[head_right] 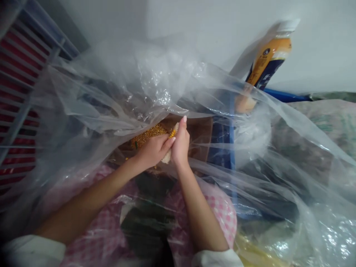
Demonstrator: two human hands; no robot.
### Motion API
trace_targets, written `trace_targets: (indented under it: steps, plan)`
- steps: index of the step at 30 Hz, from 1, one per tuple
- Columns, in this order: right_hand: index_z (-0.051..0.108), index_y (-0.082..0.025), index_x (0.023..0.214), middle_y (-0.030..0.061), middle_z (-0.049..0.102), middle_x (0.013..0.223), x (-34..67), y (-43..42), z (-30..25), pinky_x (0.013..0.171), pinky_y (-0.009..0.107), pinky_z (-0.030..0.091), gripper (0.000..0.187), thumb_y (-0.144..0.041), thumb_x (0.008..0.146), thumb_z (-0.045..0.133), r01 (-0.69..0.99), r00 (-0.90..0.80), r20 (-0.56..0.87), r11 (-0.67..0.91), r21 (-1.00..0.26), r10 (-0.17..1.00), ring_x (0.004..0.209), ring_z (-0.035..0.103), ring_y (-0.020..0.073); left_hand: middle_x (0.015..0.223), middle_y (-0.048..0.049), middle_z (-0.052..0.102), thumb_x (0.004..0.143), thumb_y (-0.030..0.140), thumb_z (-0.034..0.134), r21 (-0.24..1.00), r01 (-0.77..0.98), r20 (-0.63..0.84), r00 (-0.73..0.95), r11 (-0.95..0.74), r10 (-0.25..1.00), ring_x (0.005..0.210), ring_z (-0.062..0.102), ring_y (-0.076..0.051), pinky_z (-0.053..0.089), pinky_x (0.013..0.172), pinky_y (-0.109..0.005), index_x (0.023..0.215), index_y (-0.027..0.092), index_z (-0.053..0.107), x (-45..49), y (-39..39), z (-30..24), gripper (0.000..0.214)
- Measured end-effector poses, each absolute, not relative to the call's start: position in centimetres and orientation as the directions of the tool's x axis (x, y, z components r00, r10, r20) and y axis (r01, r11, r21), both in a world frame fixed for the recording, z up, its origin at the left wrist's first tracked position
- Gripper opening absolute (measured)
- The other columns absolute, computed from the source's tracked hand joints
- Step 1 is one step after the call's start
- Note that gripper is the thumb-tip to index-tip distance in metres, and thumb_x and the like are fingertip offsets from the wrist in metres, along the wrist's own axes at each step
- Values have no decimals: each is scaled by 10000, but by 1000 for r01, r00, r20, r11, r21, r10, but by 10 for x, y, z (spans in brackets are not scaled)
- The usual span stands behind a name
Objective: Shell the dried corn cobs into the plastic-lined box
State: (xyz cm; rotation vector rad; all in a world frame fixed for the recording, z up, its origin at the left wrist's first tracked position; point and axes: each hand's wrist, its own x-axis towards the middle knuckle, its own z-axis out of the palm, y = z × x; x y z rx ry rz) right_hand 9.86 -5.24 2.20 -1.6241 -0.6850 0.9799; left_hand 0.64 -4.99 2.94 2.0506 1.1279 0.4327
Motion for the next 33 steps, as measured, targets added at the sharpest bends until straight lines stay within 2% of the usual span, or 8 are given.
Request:
trace_targets:
  steps: [5,13,17,20,22,27,30,33]
  plan:
    - [339,-220,582,-20,361,548,97,-55,19,480,266,322,499,-646,815,219,36,525,-210,-268,-963,825,502,385,122,726,-118,630,906,393,124,682,600,24,554,-419,832,683,596,-191,423,625,-290,788,130,573,7,-52,16,534]
    - [297,-228,576,-40,303,533,95,-58,11,462,260,303,478,-660,781,299,-73,573,-258,-265,-962,778,464,322,105,660,-80,600,899,460,143,835,460,54,478,-302,877,643,555,-151,417,634,-278,654,164,517,8,-59,3,537]
    - [275,-231,577,-44,278,508,105,-51,19,459,265,322,481,-647,802,186,-201,521,-296,-222,-954,800,435,324,112,712,-63,613,861,576,179,959,278,-199,501,61,842,659,564,-144,446,622,-271,742,170,525,6,-53,6,547]
    - [297,-227,584,-43,297,506,115,-46,28,480,269,346,507,-651,805,127,-265,443,-299,-195,-944,845,426,348,113,649,-51,597,810,668,95,862,153,-444,687,483,576,574,573,-139,468,544,-259,804,168,526,7,-51,13,660]
    - [366,-222,606,-27,370,523,119,-46,32,503,273,356,547,-674,797,123,-203,404,-288,-223,-954,868,454,395,121,548,-18,529,784,703,106,804,136,-494,695,579,522,460,516,-117,451,471,-246,742,163,505,10,-53,18,673]
    - [489,-211,685,11,507,617,115,-58,31,557,273,331,576,-693,788,189,218,394,-175,-277,-936,902,567,458,143,572,-7,519,840,620,209,935,270,-310,314,229,897,498,499,-118,429,493,-246,762,167,512,13,-59,18,551]
    - [478,-217,705,-5,495,593,104,-63,31,555,268,302,474,-619,825,257,369,427,-76,-250,-895,901,548,436,136,773,-75,615,891,526,184,923,383,-136,238,36,962,727,576,-158,451,676,-291,823,159,538,12,-63,17,515]
    - [435,-214,618,-14,447,536,98,-63,29,532,264,272,459,-548,864,237,432,429,-24,-228,-873,903,501,394,122,698,-73,616,897,514,79,903,429,-129,260,5,957,703,582,-161,445,632,-286,784,171,540,13,-68,16,586]
